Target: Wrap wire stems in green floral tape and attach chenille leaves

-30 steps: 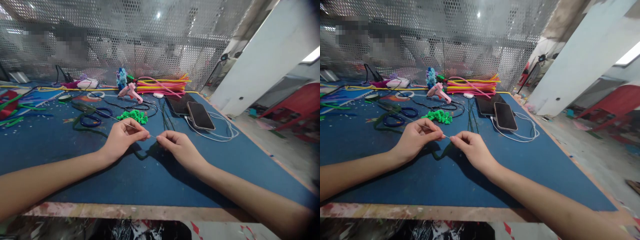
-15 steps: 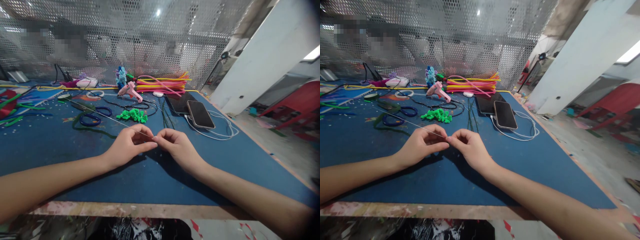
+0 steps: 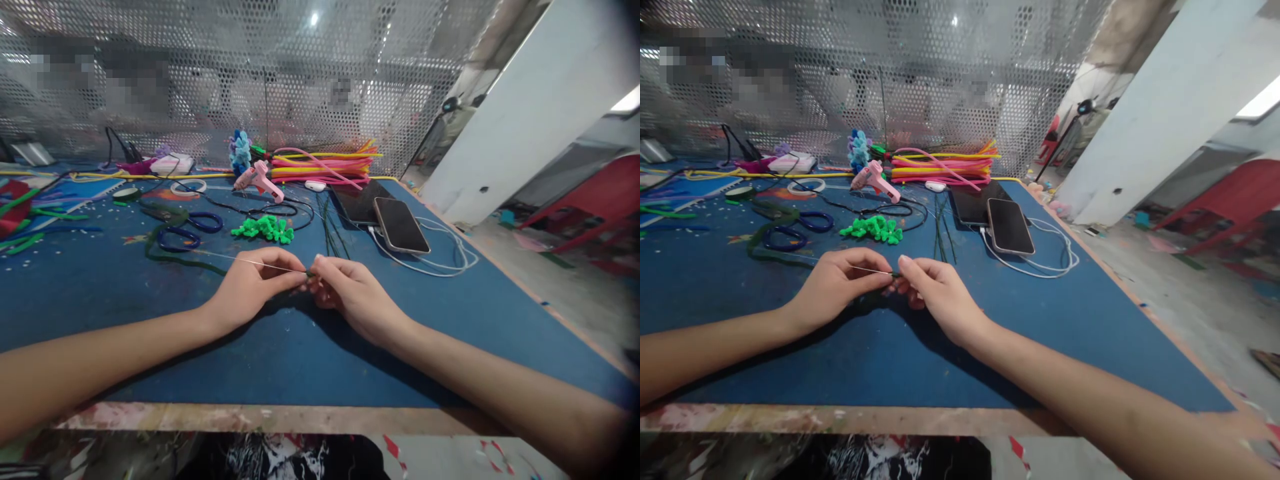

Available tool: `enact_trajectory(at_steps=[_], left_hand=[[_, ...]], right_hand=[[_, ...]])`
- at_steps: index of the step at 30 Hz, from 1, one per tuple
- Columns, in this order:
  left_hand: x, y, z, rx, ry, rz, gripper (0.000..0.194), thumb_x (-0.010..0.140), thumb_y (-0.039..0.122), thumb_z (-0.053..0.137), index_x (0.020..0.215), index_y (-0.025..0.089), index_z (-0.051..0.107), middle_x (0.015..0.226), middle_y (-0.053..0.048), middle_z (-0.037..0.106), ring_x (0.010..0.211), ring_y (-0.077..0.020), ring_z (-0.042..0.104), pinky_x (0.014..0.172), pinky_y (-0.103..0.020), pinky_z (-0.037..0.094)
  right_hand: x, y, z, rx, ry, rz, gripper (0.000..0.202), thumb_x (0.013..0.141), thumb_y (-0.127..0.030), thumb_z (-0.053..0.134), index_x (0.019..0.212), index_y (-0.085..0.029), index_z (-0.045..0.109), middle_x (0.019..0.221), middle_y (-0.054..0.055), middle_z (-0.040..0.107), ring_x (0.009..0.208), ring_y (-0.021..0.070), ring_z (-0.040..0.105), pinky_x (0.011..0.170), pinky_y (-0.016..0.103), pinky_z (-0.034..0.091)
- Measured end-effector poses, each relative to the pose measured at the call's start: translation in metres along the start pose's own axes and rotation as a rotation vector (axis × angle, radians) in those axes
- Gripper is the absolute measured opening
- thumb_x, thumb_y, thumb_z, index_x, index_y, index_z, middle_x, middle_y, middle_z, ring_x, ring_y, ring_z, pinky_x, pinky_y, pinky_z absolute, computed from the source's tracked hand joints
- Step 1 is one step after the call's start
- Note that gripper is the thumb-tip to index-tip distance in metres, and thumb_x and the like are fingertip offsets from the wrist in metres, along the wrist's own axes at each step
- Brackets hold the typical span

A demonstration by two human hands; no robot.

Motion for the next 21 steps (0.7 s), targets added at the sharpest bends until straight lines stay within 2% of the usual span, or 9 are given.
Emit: enact_trajectory(at_steps=[7,14,21], left_hand=[[0.000,0.002,0.001,-0.033,-0.007,0.007,0.009,0.071,0.023,0.065,0.072,0.015,0.061,0.064,0.003,0.062,0.060,-0.0081,0.058,0.060,-0.018,0.047],[-0.003,0.002,0.003,-0.058,-0.017,-0.012,0.014,0.072,0.026,0.064,0.081,0.015,0.061,0.073,0.000,0.067,0.067,-0.0118,0.062,0.065,-0.021,0.049],[-0.001,-0.002,0.004,-0.024,-0.044,-0.039,0.017,0.073,0.029,0.063,0.083,0.015,0.062,0.072,-0.001,0.067,0.068,-0.0136,0.062,0.067,-0.024,0.049]], right_hand=[[-0.001,-0.005,0.004,-0.042,-0.042,-0.001,0.037,0.071,-0.048,0.061,0.062,-0.013,0.056,0.055,-0.003,0.050,0.047,0.0038,0.038,0.044,0.019,0.025],[-0.002,-0.007,0.002,-0.112,-0.023,-0.046,0.036,0.075,-0.047,0.057,0.062,-0.014,0.053,0.054,-0.004,0.046,0.045,0.0042,0.035,0.043,0.020,0.024],[-0.005,-0.016,0.002,-0.338,0.014,-0.179,0.038,0.082,-0.045,0.048,0.061,-0.015,0.053,0.053,-0.004,0.043,0.047,0.0060,0.035,0.045,0.021,0.026]])
Point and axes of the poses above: each hand's wrist, its own x-axis towards the middle knuckle, its own z-axis out of the palm, y = z × x, the point moved 6 cm from there along x, towards the middle knuckle
